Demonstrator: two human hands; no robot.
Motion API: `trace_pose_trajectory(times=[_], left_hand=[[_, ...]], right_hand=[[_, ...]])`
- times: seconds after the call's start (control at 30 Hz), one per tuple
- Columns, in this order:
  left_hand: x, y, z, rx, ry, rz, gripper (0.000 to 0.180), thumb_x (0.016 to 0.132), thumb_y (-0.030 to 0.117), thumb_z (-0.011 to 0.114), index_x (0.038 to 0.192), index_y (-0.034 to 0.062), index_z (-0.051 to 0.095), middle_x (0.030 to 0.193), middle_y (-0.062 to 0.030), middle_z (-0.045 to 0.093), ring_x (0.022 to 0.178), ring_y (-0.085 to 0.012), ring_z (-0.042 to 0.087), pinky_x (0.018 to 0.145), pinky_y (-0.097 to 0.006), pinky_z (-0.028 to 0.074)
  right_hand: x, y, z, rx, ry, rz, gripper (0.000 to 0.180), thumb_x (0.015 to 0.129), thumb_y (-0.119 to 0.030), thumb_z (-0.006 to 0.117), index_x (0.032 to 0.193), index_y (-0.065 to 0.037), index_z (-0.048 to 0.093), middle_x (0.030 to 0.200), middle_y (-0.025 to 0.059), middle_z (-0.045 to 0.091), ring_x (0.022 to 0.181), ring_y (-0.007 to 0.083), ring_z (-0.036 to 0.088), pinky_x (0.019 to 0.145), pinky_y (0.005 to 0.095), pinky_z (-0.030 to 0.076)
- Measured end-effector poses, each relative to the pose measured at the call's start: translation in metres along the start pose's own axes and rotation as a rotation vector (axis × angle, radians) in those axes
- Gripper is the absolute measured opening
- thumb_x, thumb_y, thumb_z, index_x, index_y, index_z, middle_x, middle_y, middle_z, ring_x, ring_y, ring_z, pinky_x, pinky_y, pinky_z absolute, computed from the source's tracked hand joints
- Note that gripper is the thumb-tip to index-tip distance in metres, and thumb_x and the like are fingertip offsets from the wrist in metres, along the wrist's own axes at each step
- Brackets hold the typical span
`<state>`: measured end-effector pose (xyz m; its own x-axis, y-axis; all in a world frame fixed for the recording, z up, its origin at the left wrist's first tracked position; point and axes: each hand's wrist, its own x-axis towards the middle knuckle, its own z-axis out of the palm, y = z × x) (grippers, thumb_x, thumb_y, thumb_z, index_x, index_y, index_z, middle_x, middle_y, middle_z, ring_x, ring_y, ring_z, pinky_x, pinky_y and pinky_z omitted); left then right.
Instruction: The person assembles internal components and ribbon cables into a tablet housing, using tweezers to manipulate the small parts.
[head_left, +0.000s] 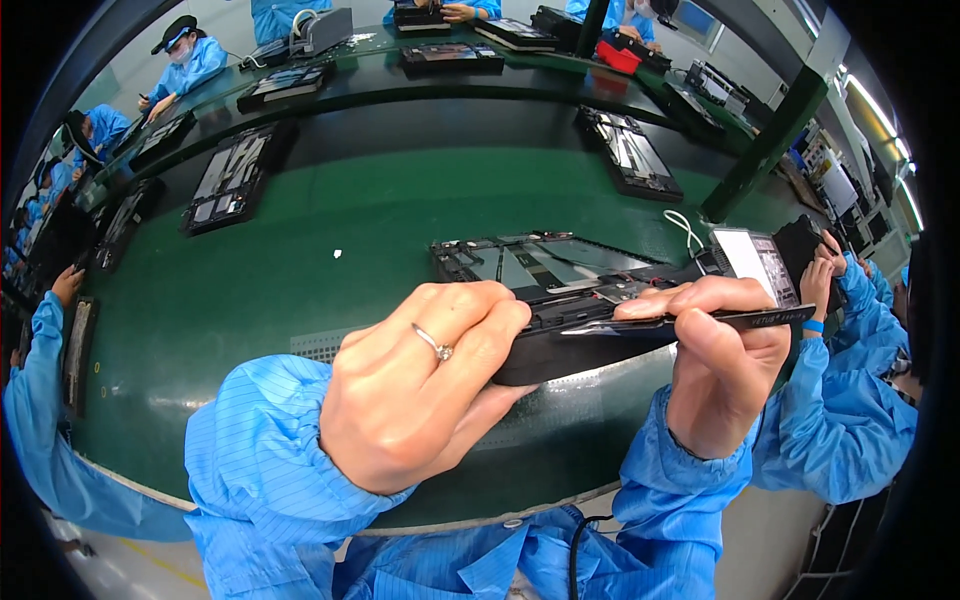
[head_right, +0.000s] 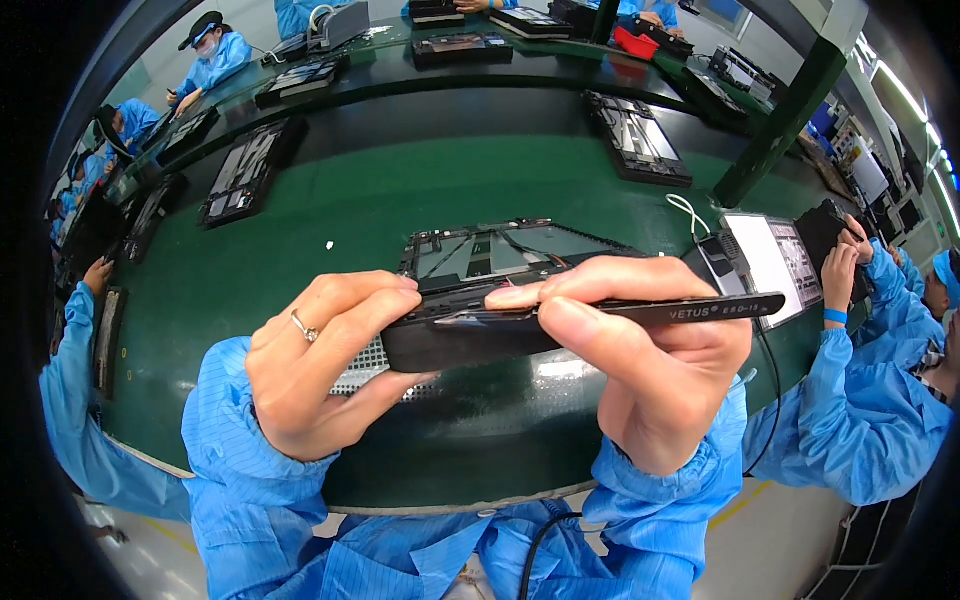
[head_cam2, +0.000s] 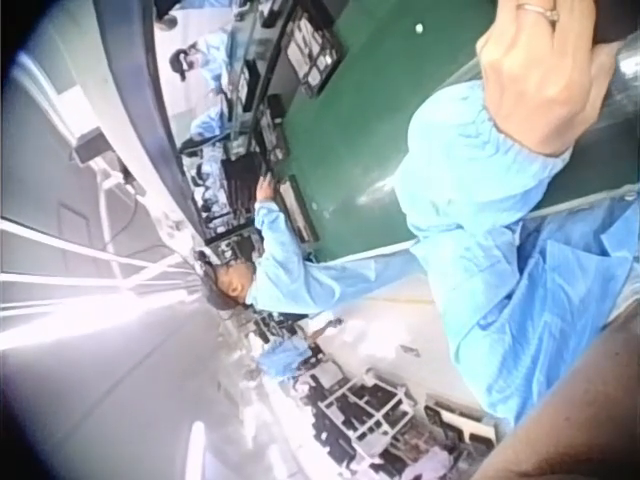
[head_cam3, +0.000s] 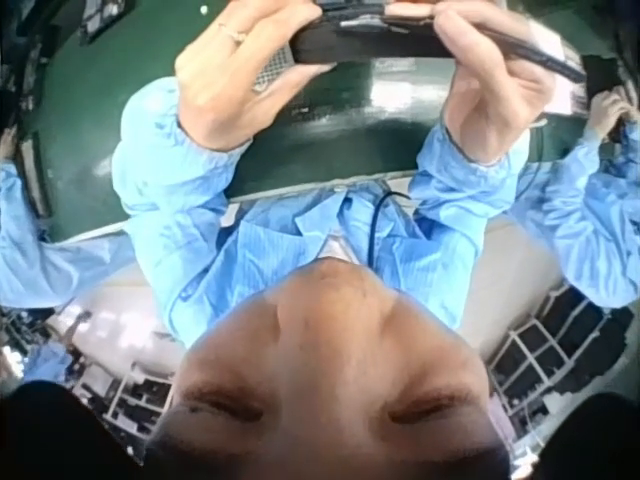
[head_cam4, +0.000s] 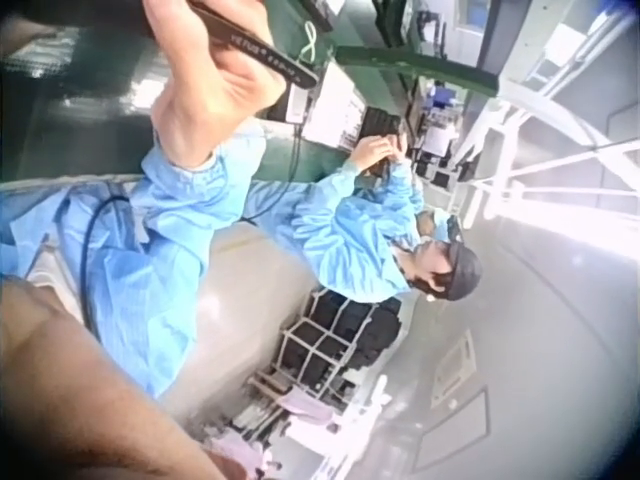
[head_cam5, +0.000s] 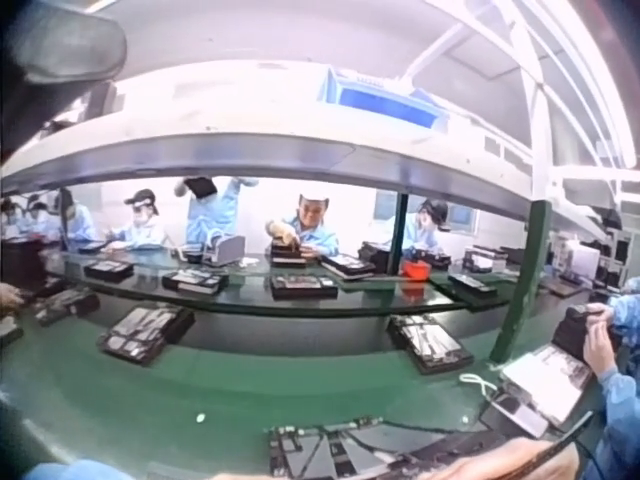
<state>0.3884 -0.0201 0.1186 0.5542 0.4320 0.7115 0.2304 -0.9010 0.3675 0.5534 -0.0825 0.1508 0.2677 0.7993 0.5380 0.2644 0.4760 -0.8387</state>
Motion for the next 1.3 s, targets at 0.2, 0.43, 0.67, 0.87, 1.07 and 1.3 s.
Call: trace_pose_trajectory(times=[0.2,0.43,0.67,0.87,1.07,1.3], left_hand=[[-0.002,-0.003,-0.001,-0.01,0.008,0.027,0.041,0.051,0.003,0.07,0.087,-0.0034,0.052,0.084,-0.0168,0.054,0.073,-0.0274,0.056,0.061,-0.03,0.047],[-0.006,-0.007,-0.001,-0.015,0.025,0.049,0.042,0.049,0.003,0.07,0.087,-0.0033,0.052,0.083,-0.0166,0.054,0.073,-0.0273,0.056,0.061,-0.03,0.047],[-0.004,-0.007,0.002,-0.017,0.033,0.047,0.043,0.048,0.003,0.07,0.086,-0.0032,0.052,0.083,-0.0161,0.054,0.073,-0.0267,0.056,0.061,-0.03,0.047],[-0.005,-0.007,0.004,-0.012,0.035,0.055,0.043,0.048,0.003,0.071,0.086,-0.003,0.053,0.082,-0.0158,0.054,0.072,-0.0262,0.056,0.061,-0.03,0.047],[-0.005,-0.007,0.006,-0.003,0.029,0.059,0.043,0.048,0.003,0.071,0.086,-0.0029,0.052,0.082,-0.0159,0.054,0.072,-0.0261,0.056,0.061,-0.029,0.047],[0.002,-0.008,0.01,-0.001,0.005,0.042,0.043,0.048,0.004,0.071,0.086,-0.0018,0.053,0.083,-0.0155,0.054,0.073,-0.0264,0.056,0.061,-0.03,0.047]], right_hand=[[0.0,0.002,0.004,0.182,0.026,-0.011,0.008,0.062,0.004,0.054,0.07,0.007,0.055,0.069,0.0194,0.058,0.062,0.0234,0.058,0.062,0.0297,0.048],[-0.003,0.0,0.012,0.0,0.065,0.001,0.013,0.063,-0.005,0.049,0.067,0.006,0.05,0.066,0.0134,0.049,0.059,0.0305,0.057,0.053,0.0371,0.049],[-0.002,-0.001,0.011,-0.014,0.083,0.009,0.013,0.062,-0.006,0.05,0.066,0.006,0.05,0.065,0.0136,0.049,0.059,0.03,0.057,0.053,0.0368,0.049],[-0.003,0.001,0.01,-0.016,0.093,0.012,0.012,0.062,-0.006,0.05,0.066,0.006,0.051,0.065,0.0133,0.049,0.06,0.0296,0.057,0.053,0.0363,0.049],[-0.004,0.003,0.007,-0.012,0.079,0.013,0.012,0.062,-0.006,0.051,0.066,0.005,0.051,0.066,0.0133,0.049,0.06,0.0289,0.057,0.058,0.0371,0.048],[0.001,0.006,0.004,-0.033,0.089,0.025,0.012,0.062,-0.006,0.051,0.067,0.005,0.052,0.065,0.0137,0.051,0.06,0.0276,0.057,0.062,0.0356,0.047]])
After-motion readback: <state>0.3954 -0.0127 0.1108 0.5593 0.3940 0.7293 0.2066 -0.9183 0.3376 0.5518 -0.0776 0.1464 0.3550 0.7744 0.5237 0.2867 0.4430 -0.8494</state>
